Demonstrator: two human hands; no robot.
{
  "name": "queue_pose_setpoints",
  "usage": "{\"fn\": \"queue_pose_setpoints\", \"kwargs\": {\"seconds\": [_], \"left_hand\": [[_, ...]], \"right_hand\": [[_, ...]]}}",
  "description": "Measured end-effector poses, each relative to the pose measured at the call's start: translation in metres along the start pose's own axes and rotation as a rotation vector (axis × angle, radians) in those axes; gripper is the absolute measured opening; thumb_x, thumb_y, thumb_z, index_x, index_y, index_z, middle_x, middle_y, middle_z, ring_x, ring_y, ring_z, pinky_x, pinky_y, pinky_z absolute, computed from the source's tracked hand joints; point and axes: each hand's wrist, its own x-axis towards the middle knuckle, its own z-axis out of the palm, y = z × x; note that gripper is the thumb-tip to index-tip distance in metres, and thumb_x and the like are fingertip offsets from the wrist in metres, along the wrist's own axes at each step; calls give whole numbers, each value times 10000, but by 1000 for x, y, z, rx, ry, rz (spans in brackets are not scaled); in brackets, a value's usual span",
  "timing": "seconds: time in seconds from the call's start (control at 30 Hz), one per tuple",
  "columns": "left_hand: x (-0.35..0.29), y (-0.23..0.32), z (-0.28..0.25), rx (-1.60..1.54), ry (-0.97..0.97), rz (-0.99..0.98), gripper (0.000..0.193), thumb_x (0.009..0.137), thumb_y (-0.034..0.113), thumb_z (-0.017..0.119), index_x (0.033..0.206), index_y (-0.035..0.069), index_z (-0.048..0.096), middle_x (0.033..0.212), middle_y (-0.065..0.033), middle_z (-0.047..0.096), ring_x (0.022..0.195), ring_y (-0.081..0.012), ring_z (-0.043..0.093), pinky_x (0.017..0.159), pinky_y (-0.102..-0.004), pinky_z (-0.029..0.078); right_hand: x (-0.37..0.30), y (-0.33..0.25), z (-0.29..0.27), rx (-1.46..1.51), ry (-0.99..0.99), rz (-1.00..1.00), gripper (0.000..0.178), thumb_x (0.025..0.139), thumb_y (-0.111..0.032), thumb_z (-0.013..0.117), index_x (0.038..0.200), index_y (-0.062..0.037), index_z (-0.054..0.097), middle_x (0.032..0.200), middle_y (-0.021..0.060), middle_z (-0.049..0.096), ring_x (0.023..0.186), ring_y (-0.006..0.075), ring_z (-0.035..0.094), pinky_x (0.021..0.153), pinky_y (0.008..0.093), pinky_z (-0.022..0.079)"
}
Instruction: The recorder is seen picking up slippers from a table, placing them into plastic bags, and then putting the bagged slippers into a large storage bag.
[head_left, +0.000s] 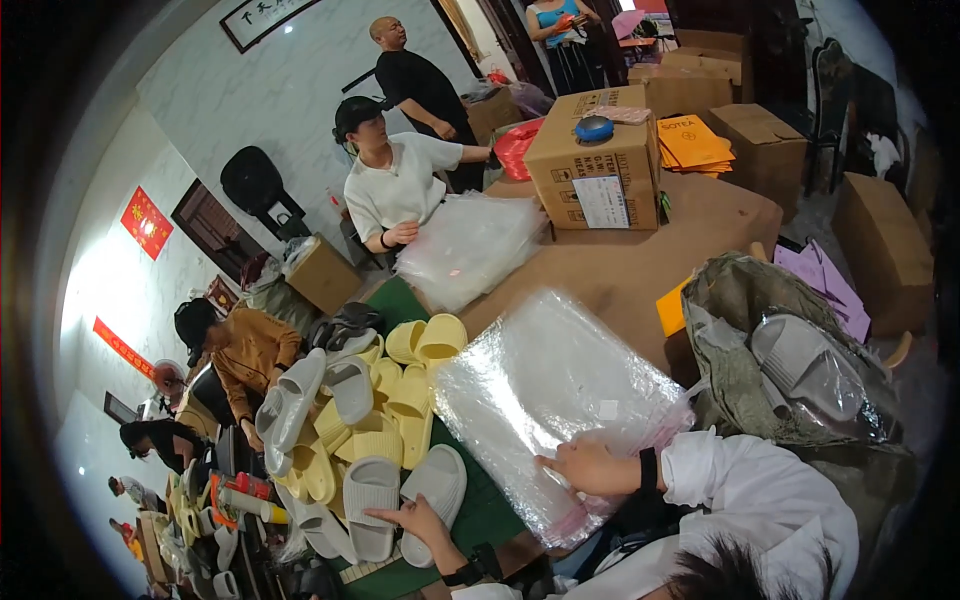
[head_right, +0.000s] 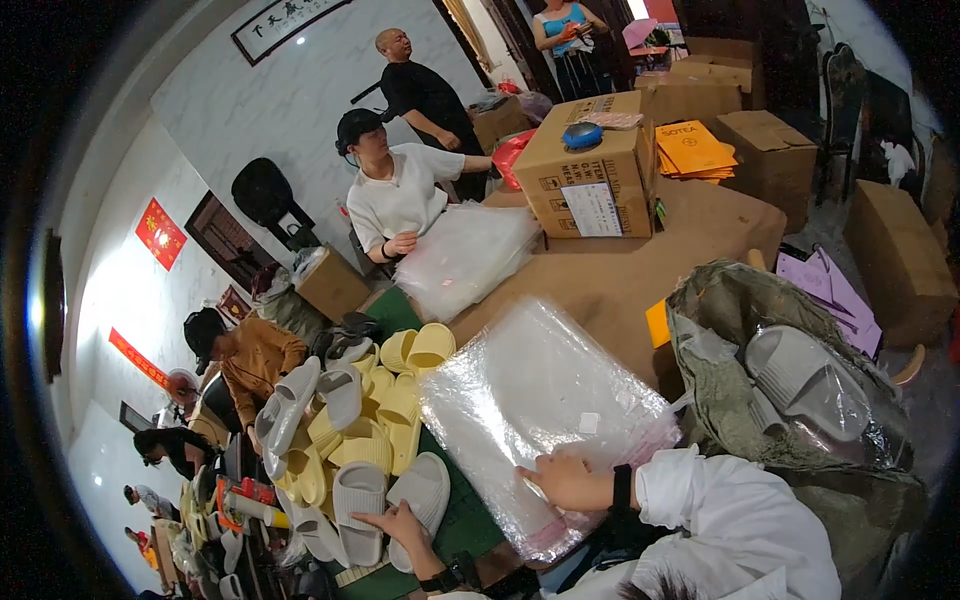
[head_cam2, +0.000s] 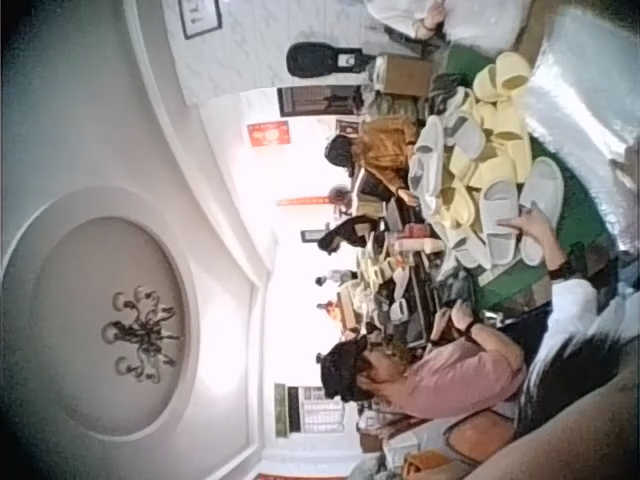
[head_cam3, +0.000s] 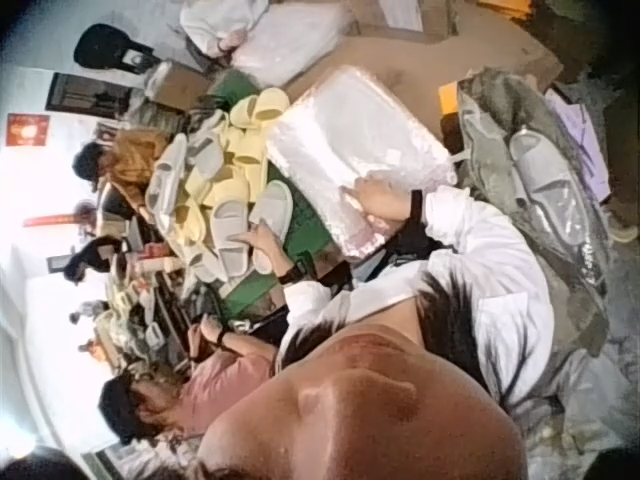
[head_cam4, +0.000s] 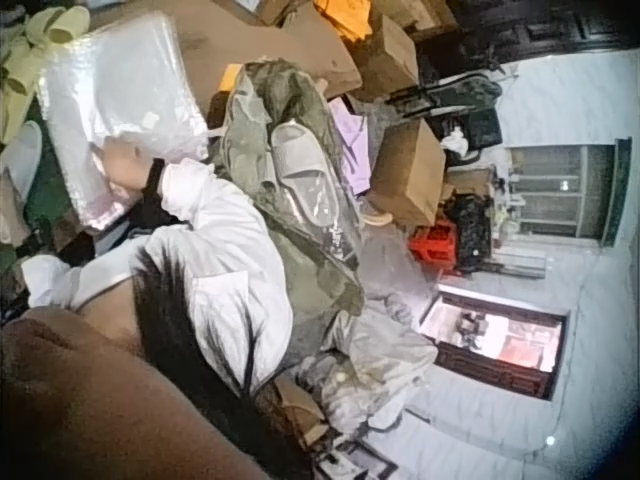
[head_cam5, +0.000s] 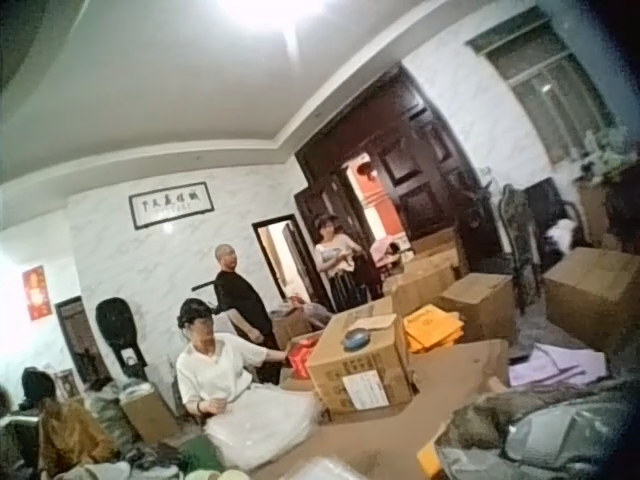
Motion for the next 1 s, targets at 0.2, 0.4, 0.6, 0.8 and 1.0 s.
{"fn": "queue_pose_setpoints", "kwargs": {"seconds": [0.2,0.4,0.6,0.8,1.0], "left_hand": [[3,-7,-5,32,-12,3,1091,638,-173,563,1419,162,-122,1420,-207,184,747,-202,448,720,-319,441],[1,21,-14,250,-75,-24,995,691,-19,623,1431,156,-19,780,-84,530,662,-187,475,667,-308,439],[2,55,-23,374,-116,-4,859,736,107,645,1419,130,125,1019,-178,543,823,-291,561,743,-380,449],[12,69,-30,633,167,98,843,722,177,668,1402,113,174,1320,-229,312,1173,-390,360,954,-449,325],[11,13,-25,157,483,-56,900,701,198,701,1406,103,151,1341,-239,277,1232,-389,298,1015,-459,257]], "right_hand": [[2,4,0,0,-13,-30,756,669,-195,700,1344,-147,362,1050,160,507,936,353,520,696,490,484],[5,2,-10,-45,62,-131,720,677,-153,656,1333,-84,366,971,167,529,899,305,530,726,406,447],[13,0,-1,-95,81,-205,728,735,-243,667,1352,-66,322,947,157,520,842,306,532,697,389,452],[7,2,-2,-135,-40,-47,809,700,-325,700,1372,-138,290,1026,178,511,861,378,535,706,425,474],[5,-7,-9,-117,-48,-55,798,688,-246,713,1366,-132,306,1012,166,487,846,349,522,668,416,476]]}}
